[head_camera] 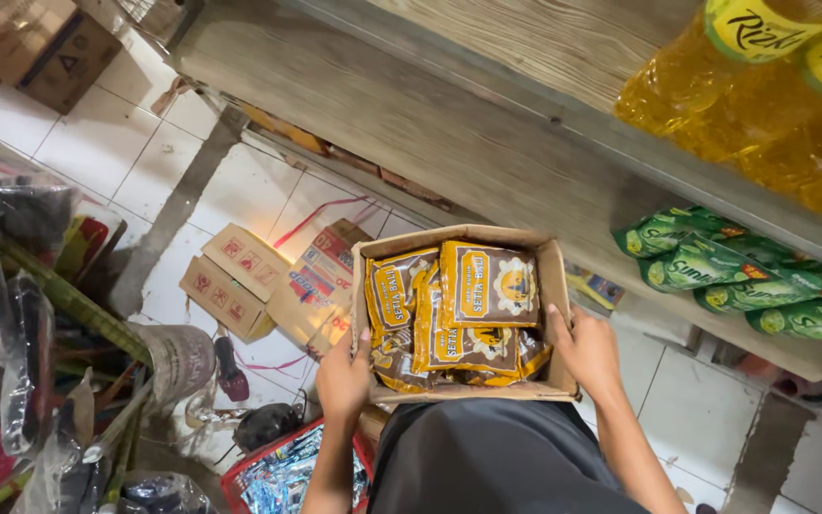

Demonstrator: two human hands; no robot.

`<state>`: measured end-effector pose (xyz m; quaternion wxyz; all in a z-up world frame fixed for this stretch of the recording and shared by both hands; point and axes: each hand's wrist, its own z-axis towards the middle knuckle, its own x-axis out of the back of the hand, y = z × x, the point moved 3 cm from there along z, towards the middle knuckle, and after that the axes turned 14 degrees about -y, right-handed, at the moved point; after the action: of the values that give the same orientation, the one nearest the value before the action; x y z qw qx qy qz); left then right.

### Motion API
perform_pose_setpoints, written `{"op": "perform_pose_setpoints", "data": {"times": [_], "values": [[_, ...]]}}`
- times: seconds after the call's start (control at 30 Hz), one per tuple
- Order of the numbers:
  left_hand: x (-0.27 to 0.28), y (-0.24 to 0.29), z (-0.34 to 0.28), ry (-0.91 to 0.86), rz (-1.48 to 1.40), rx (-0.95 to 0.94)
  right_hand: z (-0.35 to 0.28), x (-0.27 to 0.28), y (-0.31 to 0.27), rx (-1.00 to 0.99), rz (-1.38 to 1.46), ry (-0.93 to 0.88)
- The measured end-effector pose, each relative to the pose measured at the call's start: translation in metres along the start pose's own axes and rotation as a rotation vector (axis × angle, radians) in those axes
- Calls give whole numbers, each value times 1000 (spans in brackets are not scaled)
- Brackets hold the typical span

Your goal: The person picks up green detergent pouches and brown coffee packets from boxes and places them onto shelves, organizing them by brand and type.

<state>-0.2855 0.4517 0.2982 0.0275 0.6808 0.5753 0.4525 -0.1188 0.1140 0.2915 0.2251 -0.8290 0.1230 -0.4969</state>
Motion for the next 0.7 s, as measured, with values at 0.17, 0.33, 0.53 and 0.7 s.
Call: {"op": "perform_pose_setpoints", "data": {"times": [0.17, 0.33, 0.53, 0.7], "values": [[-5, 2, 14, -20, 10, 9, 11, 0, 5, -18, -13, -16], [-11, 2, 18, 21, 20, -46, 22, -3, 12, -51, -65, -35], [-12, -16, -6, 138, -117, -17, 36, -3, 3, 48, -97, -60], [-23, -51, -42, 178, -197, 106, 50, -19, -12, 229, -248, -136]]}}
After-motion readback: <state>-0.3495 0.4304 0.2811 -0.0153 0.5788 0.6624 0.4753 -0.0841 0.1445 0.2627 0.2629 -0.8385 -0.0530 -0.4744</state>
